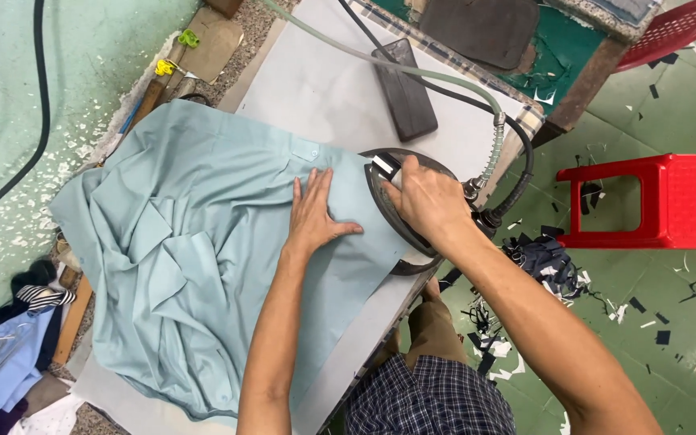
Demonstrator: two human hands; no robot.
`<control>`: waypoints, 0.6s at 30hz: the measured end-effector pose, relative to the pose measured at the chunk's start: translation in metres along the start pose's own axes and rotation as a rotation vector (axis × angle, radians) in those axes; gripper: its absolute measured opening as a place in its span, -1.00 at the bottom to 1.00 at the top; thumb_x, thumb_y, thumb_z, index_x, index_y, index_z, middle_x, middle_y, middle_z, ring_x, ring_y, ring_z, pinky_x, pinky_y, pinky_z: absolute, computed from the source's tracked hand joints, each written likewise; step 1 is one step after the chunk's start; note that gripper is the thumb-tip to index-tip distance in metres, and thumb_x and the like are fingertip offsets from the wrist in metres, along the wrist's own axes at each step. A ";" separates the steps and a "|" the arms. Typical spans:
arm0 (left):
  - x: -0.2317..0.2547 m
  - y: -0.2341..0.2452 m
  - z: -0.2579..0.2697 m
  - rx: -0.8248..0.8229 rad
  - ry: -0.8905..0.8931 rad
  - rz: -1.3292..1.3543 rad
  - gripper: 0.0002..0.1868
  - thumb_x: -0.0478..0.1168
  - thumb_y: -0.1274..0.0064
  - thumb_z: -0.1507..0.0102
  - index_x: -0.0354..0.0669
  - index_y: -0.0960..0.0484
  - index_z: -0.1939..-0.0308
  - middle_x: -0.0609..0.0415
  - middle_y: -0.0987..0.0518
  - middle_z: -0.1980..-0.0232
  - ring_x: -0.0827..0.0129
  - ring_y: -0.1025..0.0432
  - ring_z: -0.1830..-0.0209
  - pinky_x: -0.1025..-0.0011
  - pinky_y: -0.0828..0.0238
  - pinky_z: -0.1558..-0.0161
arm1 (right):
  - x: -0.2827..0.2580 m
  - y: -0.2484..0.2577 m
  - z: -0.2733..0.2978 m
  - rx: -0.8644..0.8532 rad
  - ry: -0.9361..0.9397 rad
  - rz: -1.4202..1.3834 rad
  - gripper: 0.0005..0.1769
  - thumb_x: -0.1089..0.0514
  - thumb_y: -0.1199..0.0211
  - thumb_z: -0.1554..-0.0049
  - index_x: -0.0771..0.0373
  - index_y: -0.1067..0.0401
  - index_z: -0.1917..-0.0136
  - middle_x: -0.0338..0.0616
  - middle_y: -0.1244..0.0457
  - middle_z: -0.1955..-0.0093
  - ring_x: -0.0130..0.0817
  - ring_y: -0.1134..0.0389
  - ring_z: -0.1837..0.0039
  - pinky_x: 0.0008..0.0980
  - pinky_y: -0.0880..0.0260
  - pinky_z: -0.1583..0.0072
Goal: The person irons a light blue shirt on a table using a steam iron. They repeatedly smooth the fabric with their hands, reposition the shirt, and iron different sections including the sleeves and body.
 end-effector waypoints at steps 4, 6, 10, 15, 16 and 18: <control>-0.001 -0.003 0.000 0.013 -0.004 -0.008 0.48 0.61 -0.27 0.24 -0.17 -0.13 -0.55 -0.10 -0.23 -0.56 0.08 0.04 -0.64 -0.03 0.53 -0.61 | 0.009 0.008 0.012 -0.027 -0.033 0.026 -0.55 -0.15 -0.08 -0.27 0.35 -0.32 -0.02 0.28 -0.37 0.24 0.19 -0.50 0.14 0.11 -0.51 0.10; -0.003 -0.004 0.000 0.011 0.000 -0.009 0.48 0.60 -0.27 0.23 -0.19 -0.14 -0.54 -0.10 -0.23 -0.57 0.09 0.05 -0.64 -0.03 0.55 -0.61 | 0.008 0.020 0.020 -0.074 -0.053 0.002 -0.61 -0.02 -0.15 -0.24 0.40 -0.35 -0.08 0.31 -0.38 0.20 0.19 -0.51 0.10 0.09 -0.53 0.08; -0.005 -0.007 -0.002 0.009 0.008 -0.017 0.51 0.61 -0.29 0.26 -0.18 -0.13 -0.55 -0.09 -0.23 -0.57 0.10 0.05 -0.65 -0.03 0.56 -0.62 | 0.030 0.008 0.024 -0.085 -0.064 0.019 -0.57 -0.06 -0.16 -0.23 0.38 -0.32 -0.12 0.29 -0.38 0.19 0.20 -0.51 0.09 0.12 -0.52 0.09; -0.007 -0.009 -0.002 0.014 0.002 -0.033 0.50 0.64 -0.24 0.26 -0.18 -0.14 -0.54 -0.08 -0.25 -0.55 0.12 0.04 -0.64 -0.05 0.52 -0.62 | 0.043 0.010 0.037 -0.149 -0.081 -0.001 -0.54 -0.09 -0.15 -0.23 0.36 -0.28 -0.14 0.35 -0.39 0.14 0.27 -0.50 0.05 0.19 -0.50 0.02; -0.008 -0.009 -0.001 0.019 0.007 -0.033 0.50 0.64 -0.24 0.26 -0.18 -0.14 -0.54 -0.08 -0.25 -0.55 0.12 0.04 -0.64 -0.05 0.52 -0.62 | 0.047 0.005 0.039 -0.150 -0.074 0.002 -0.54 -0.09 -0.15 -0.23 0.36 -0.28 -0.14 0.35 -0.39 0.14 0.27 -0.50 0.05 0.19 -0.50 0.02; -0.007 -0.009 -0.002 0.017 -0.009 -0.042 0.51 0.65 -0.24 0.26 -0.18 -0.15 -0.53 -0.09 -0.25 -0.55 0.10 0.02 -0.63 -0.08 0.49 -0.61 | 0.059 -0.002 0.041 -0.147 -0.053 0.016 -0.55 -0.12 -0.13 -0.22 0.31 -0.27 -0.11 0.27 -0.39 0.18 0.26 -0.50 0.07 0.17 -0.50 0.01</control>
Point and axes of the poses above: each hand's wrist, its own z-axis away from the middle knuckle, its own y-axis out of the back of the hand, x = y × z, the point moved 3 cm from there along -z, towards the middle knuckle
